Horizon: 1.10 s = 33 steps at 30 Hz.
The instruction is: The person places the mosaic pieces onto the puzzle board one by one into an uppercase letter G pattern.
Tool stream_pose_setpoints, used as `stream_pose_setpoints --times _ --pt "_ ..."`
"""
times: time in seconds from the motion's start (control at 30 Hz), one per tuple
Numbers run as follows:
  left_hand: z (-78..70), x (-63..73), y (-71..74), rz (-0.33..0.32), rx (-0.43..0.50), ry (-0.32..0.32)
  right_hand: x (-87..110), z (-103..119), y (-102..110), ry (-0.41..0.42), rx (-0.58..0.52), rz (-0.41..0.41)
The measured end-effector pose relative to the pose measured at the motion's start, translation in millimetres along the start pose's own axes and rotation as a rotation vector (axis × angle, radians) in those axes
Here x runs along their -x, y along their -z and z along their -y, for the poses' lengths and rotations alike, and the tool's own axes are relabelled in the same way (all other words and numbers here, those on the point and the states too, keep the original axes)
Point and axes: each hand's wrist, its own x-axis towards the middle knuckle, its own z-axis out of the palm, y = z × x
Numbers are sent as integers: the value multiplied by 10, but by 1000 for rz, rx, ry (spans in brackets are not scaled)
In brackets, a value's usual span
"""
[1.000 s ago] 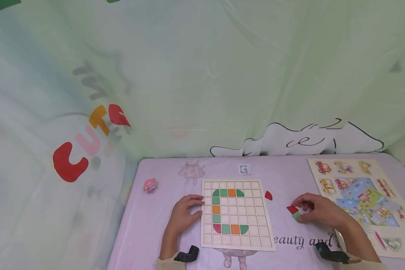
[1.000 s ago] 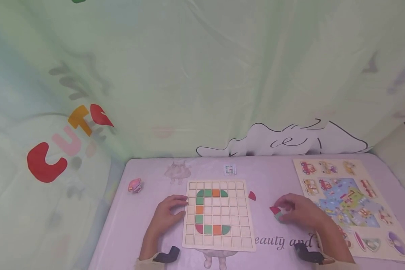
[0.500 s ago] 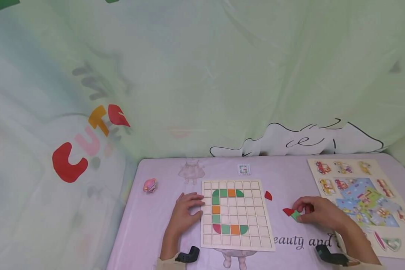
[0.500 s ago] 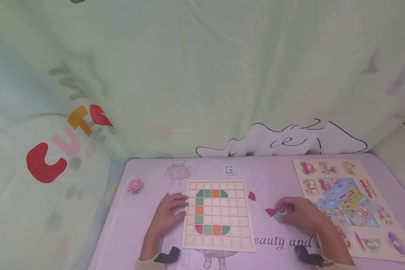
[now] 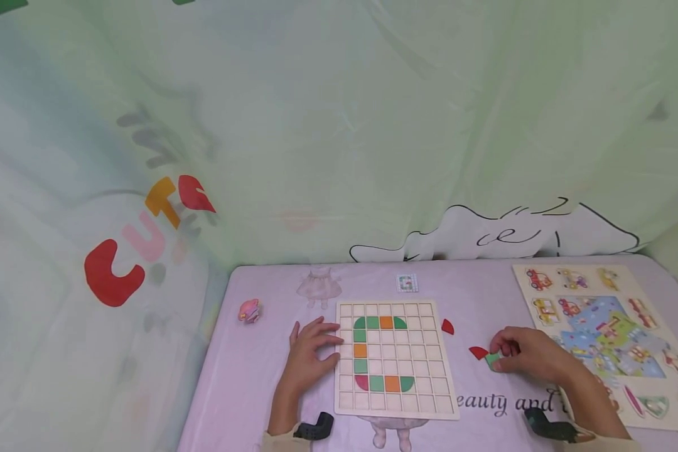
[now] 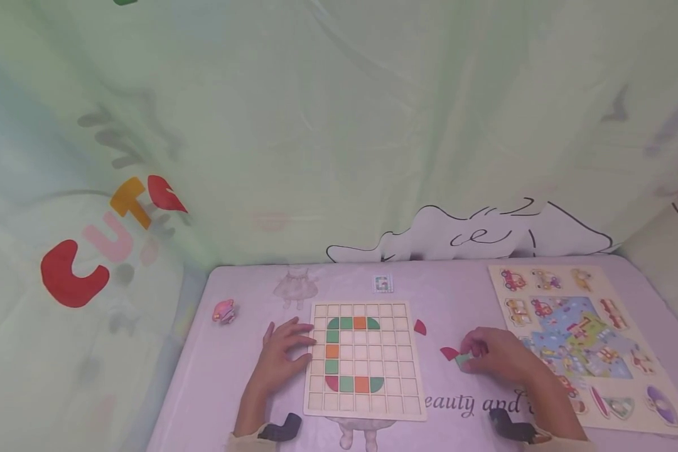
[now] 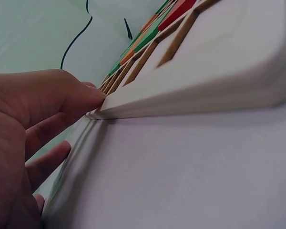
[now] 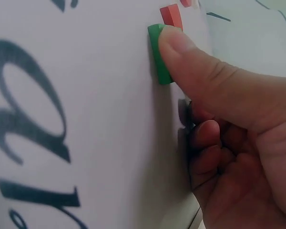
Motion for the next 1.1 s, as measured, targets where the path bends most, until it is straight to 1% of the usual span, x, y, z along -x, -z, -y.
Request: stream_pose_setpoints --times 0.17,0.47,0.63,0.8,0.9,1.1 --pt "8 1 4 7 2 6 12 17 1 14 -11 6" --pt "18 -7 15 18 -6 28 49 58 2 10 -103 32" --pt "40 -8 18 26 -10 34 24 84 -41 17 -148 38" --pt "39 -10 24 25 -9 17 1 188 -103 44 -139 21" --pt "27 -13 29 25 -4 8 -21 269 -137 61 -162 17" --pt "9 -14 30 25 7 -3 -113 419 -254 117 -196 37"
